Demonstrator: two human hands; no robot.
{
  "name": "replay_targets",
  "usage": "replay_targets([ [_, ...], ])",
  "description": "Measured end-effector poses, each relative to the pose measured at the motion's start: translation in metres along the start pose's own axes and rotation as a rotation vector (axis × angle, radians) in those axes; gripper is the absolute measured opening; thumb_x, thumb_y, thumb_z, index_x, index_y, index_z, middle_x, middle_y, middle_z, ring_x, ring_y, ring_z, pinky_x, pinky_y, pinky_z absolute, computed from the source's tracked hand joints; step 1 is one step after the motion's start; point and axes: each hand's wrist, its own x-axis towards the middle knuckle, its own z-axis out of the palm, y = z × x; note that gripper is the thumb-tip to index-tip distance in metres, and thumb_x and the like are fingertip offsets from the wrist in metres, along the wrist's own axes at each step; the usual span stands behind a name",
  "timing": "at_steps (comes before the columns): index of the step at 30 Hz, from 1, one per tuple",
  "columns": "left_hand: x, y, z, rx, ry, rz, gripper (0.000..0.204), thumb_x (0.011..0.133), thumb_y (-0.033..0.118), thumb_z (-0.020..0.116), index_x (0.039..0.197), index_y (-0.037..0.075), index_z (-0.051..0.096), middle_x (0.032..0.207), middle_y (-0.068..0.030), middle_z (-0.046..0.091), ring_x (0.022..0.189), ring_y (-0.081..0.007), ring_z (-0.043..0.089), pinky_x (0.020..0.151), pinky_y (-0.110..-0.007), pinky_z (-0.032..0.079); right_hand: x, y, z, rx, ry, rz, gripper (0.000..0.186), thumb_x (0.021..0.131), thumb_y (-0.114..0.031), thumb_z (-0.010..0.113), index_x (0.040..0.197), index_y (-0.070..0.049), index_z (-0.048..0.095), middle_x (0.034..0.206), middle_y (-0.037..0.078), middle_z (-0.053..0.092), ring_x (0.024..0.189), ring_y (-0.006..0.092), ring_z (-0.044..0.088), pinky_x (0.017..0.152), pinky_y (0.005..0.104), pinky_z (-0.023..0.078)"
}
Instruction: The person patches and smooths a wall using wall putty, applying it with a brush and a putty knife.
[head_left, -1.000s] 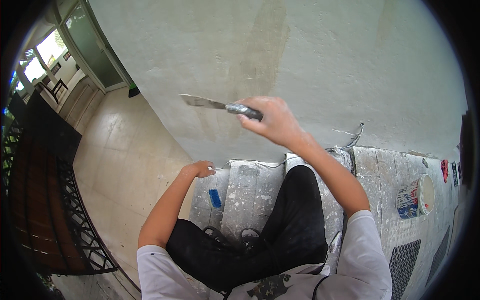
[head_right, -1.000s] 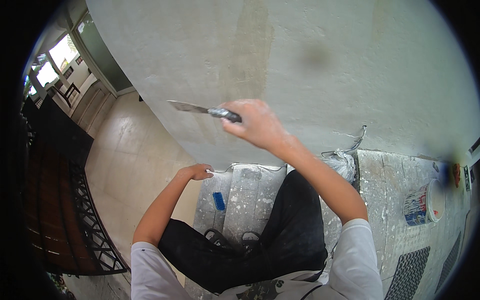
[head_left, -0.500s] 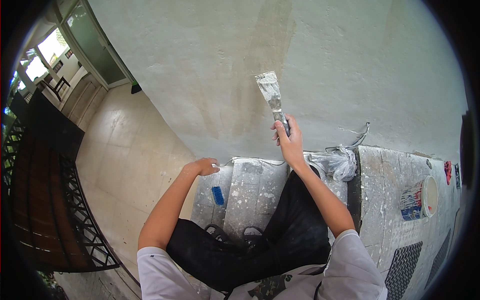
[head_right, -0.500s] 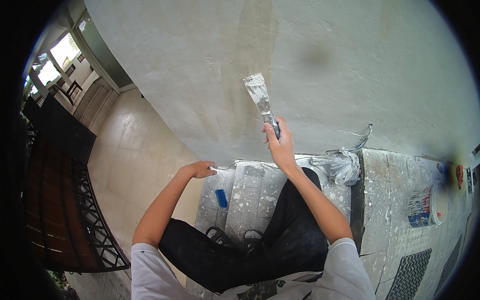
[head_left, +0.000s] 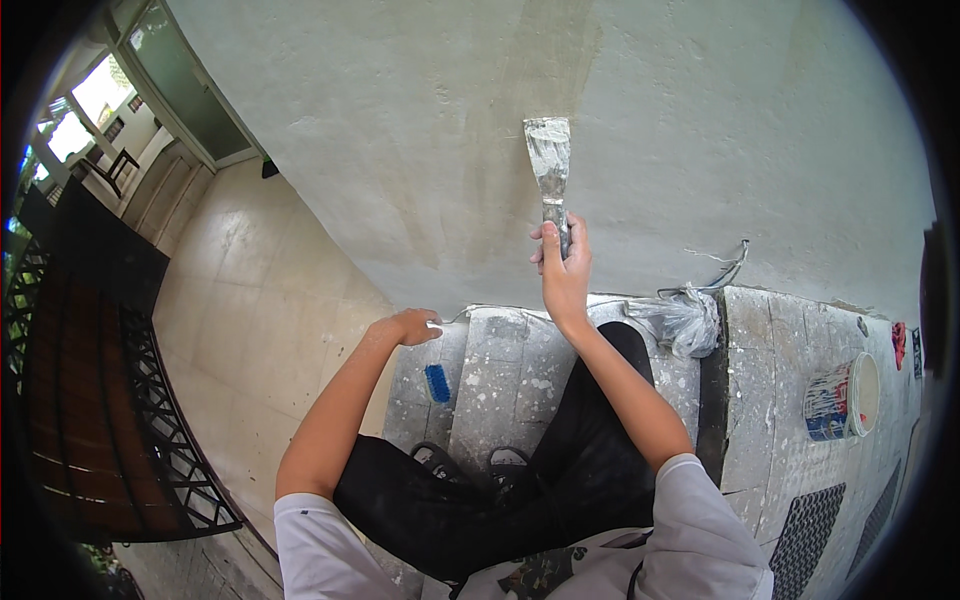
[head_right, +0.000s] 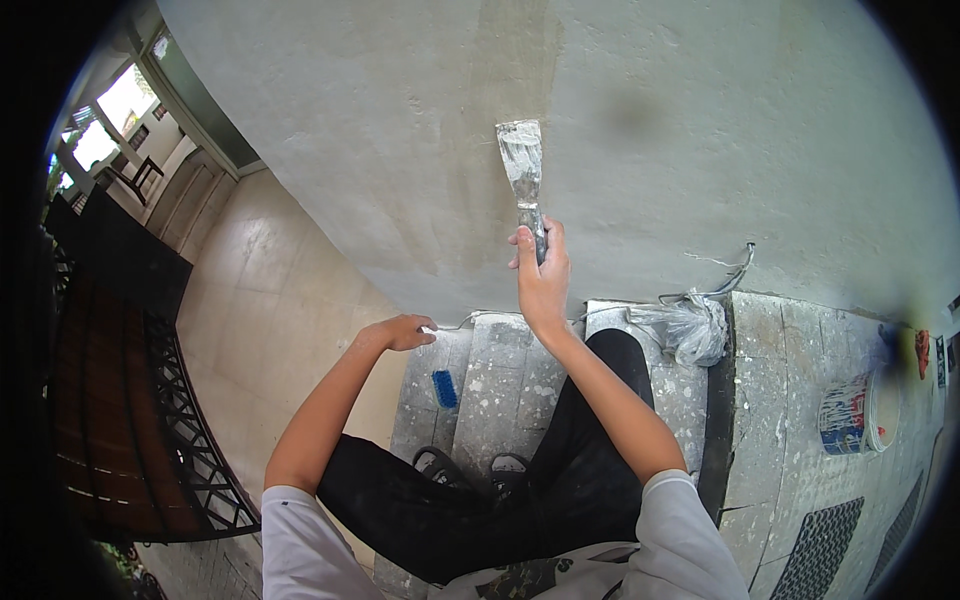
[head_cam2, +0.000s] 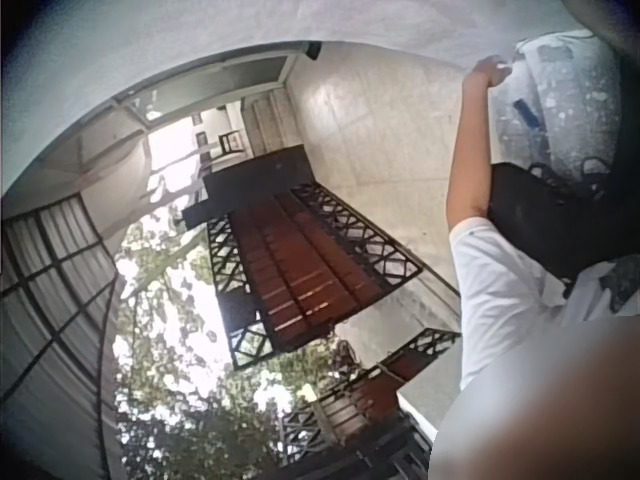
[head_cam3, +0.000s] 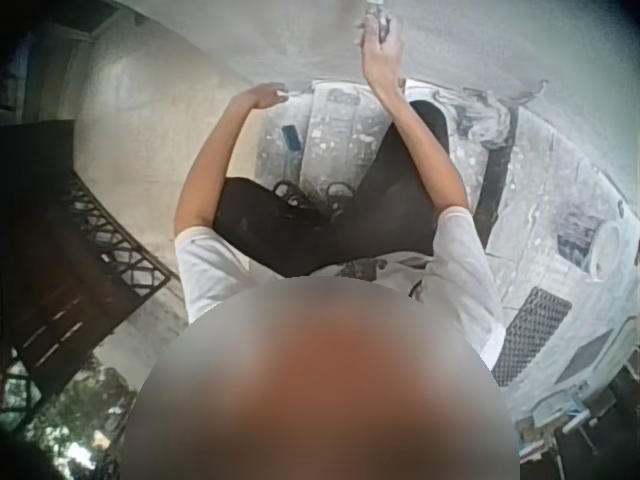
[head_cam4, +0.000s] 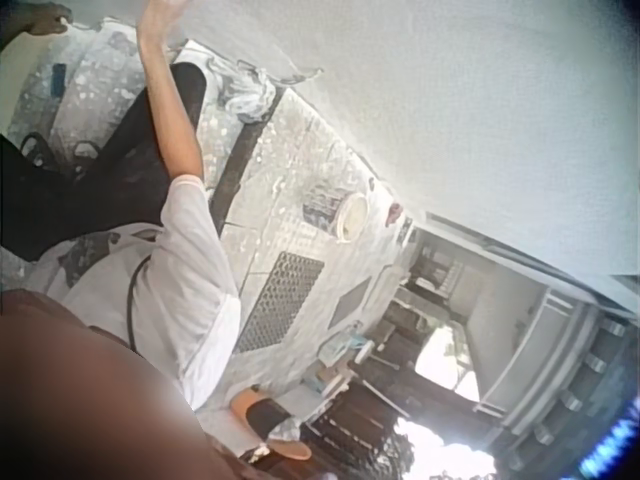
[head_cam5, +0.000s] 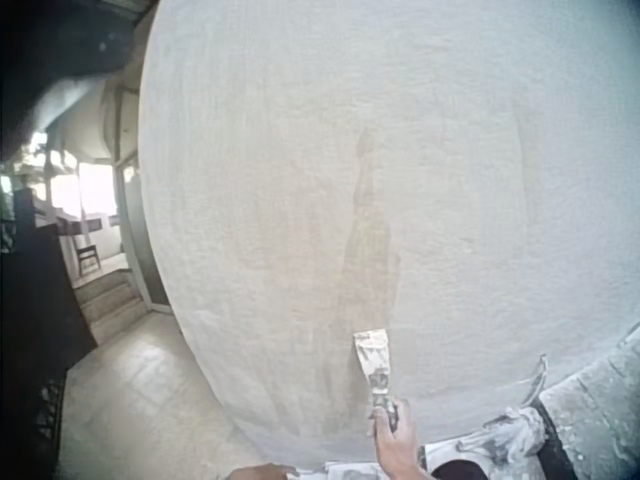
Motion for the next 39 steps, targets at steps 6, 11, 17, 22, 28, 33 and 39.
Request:
replay_targets([
  [6, 0.002, -0.001, 0.001, 0.003, 0.023, 0.013, 0.047, 0.087, 0.039, 0.052, 0.122, 0.008, 0.053, 0.119, -0.0185, 0.056, 0.111, -0.0336, 0.053, 0.094, -0.039, 0.041, -0.009, 0.004, 0.005, 0.011, 0.027, 0.031, 0.036, 0.094, -0.028, 0.050, 0.114, 0.002, 0.046, 0.080, 0.005, 0.060, 0.060, 0.0089, 0.052, 0.057, 0.0245, 0.042],
  [11, 0.003, 0.000, 0.004, 0.004, 0.016, 0.012, 0.047, 0.087, 0.039, 0.052, 0.121, 0.008, 0.053, 0.120, -0.0185, 0.056, 0.111, -0.0336, 0.053, 0.094, -0.040, 0.041, -0.003, -0.003, 0.005, -0.005, 0.033, 0.011, 0.036, 0.094, -0.029, 0.050, 0.114, 0.001, 0.046, 0.081, 0.005, 0.060, 0.061, 0.0088, 0.052, 0.057, 0.0243, 0.042],
  [17, 0.002, -0.005, 0.004, 0.005, 0.045, 0.024, 0.044, 0.087, 0.037, 0.053, 0.120, 0.008, 0.054, 0.116, -0.0191, 0.058, 0.109, -0.0340, 0.053, 0.094, -0.040, 0.042, -0.006, -0.005, 0.005, -0.003, 0.026, -0.008, 0.036, 0.094, -0.029, 0.050, 0.114, 0.001, 0.046, 0.082, 0.006, 0.060, 0.061, 0.0087, 0.052, 0.057, 0.0241, 0.042],
  [22, -0.007, 0.024, -0.018, -0.099, 0.200, 0.093, 0.039, 0.086, 0.033, 0.055, 0.116, 0.007, 0.057, 0.107, -0.0178, 0.062, 0.097, -0.0332, 0.059, 0.087, -0.039, 0.046, -0.012, 0.000, -0.005, -0.018, 0.025, -0.014, 0.035, 0.094, -0.027, 0.050, 0.114, 0.001, 0.046, 0.082, 0.006, 0.060, 0.062, 0.0083, 0.052, 0.058, 0.0236, 0.042],
  [28, -0.033, 0.091, -0.059, -0.376, 0.621, 0.212, 0.027, 0.088, 0.021, 0.056, 0.109, 0.005, 0.060, 0.092, -0.0111, 0.065, 0.075, -0.0178, 0.062, 0.072, -0.029, 0.048, -0.022, -0.008, -0.017, 0.052, 0.021, -0.016, 0.032, 0.095, -0.024, 0.050, 0.114, 0.000, 0.045, 0.083, 0.004, 0.059, 0.061, 0.0070, 0.051, 0.056, 0.0219, 0.042],
  [33, -0.059, 0.145, -0.082, -0.907, 0.891, 0.475, 0.027, 0.087, 0.013, 0.060, 0.111, 0.000, 0.057, 0.096, -0.0070, 0.061, 0.075, -0.0089, 0.057, 0.073, -0.023, 0.046, -0.049, -0.018, -0.035, 0.240, -0.108, 0.040, 0.028, 0.095, -0.020, 0.049, 0.115, -0.001, 0.043, 0.083, 0.005, 0.059, 0.060, 0.0043, 0.049, 0.050, 0.0181, 0.039],
  [39, -0.095, 0.181, -0.092, -0.931, 1.153, 0.578, 0.034, 0.081, 0.007, 0.067, 0.112, -0.001, 0.055, 0.099, -0.0101, 0.060, 0.074, -0.0078, 0.055, 0.074, -0.024, 0.046, -0.083, -0.020, -0.048, 0.215, -0.215, 0.067, 0.027, 0.094, -0.016, 0.049, 0.116, -0.001, 0.044, 0.085, 0.006, 0.060, 0.061, 0.0052, 0.050, 0.051, 0.0185, 0.040],
])
